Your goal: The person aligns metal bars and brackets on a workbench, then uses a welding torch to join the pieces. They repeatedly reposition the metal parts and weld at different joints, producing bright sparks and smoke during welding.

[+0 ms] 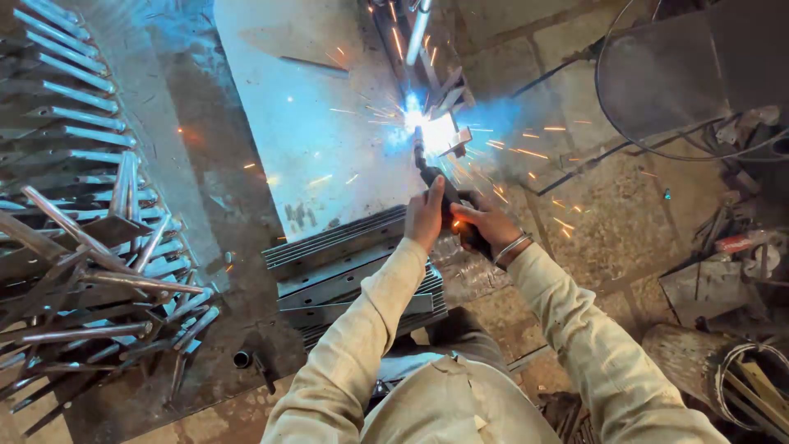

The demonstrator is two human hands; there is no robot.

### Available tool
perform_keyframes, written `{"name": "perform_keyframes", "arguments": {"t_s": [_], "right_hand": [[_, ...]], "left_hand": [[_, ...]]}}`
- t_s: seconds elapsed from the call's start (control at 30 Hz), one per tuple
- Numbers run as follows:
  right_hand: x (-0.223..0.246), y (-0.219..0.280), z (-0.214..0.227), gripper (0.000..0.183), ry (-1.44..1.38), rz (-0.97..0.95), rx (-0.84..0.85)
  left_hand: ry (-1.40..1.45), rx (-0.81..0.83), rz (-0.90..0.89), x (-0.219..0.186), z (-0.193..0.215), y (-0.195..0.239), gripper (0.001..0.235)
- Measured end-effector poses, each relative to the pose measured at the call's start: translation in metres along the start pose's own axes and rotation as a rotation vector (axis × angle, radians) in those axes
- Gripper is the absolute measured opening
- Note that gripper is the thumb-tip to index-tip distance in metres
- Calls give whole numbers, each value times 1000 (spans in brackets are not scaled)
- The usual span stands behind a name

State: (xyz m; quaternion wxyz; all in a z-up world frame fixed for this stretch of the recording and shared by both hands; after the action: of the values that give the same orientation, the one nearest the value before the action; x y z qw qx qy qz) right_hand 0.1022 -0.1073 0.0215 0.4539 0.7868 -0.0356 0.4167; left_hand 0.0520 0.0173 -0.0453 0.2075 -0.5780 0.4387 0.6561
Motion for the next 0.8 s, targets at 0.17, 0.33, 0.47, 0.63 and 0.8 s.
{"name": "perform_keyframes", "arguments": {"t_s": [0.17, 0.33, 0.47, 0.63, 0.8], "right_hand": [[3, 9, 6, 44, 63, -110, -49], [14, 17, 2, 44, 18, -88, 1], [13, 15, 5, 42, 15, -87, 5], [4, 8, 17, 47, 58, -98, -38], [10, 10, 15, 56, 70, -55, -21]], "left_hand": [[-32, 27, 84, 2, -4, 1, 71], [-227, -29, -101, -7, -5, 0, 73], [-251, -51, -114, -16, -5, 4, 73], [-201, -20, -90, -4, -7, 1, 74], [-272, -35, -113, -7, -9, 3, 77]]}}
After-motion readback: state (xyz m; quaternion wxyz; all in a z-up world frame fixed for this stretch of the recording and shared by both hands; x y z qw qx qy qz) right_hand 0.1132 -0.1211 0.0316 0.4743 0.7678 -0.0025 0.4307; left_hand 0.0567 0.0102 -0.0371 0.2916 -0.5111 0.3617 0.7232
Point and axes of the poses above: each hand's wrist, its own y-axis away from the middle knuckle, its own z-axis out of the back of the hand, x = y × z, the point moved 6 cm from there along -y, towards the middle knuckle, and after that the axes turned 6 degrees about -z, right-handed, at the moved point
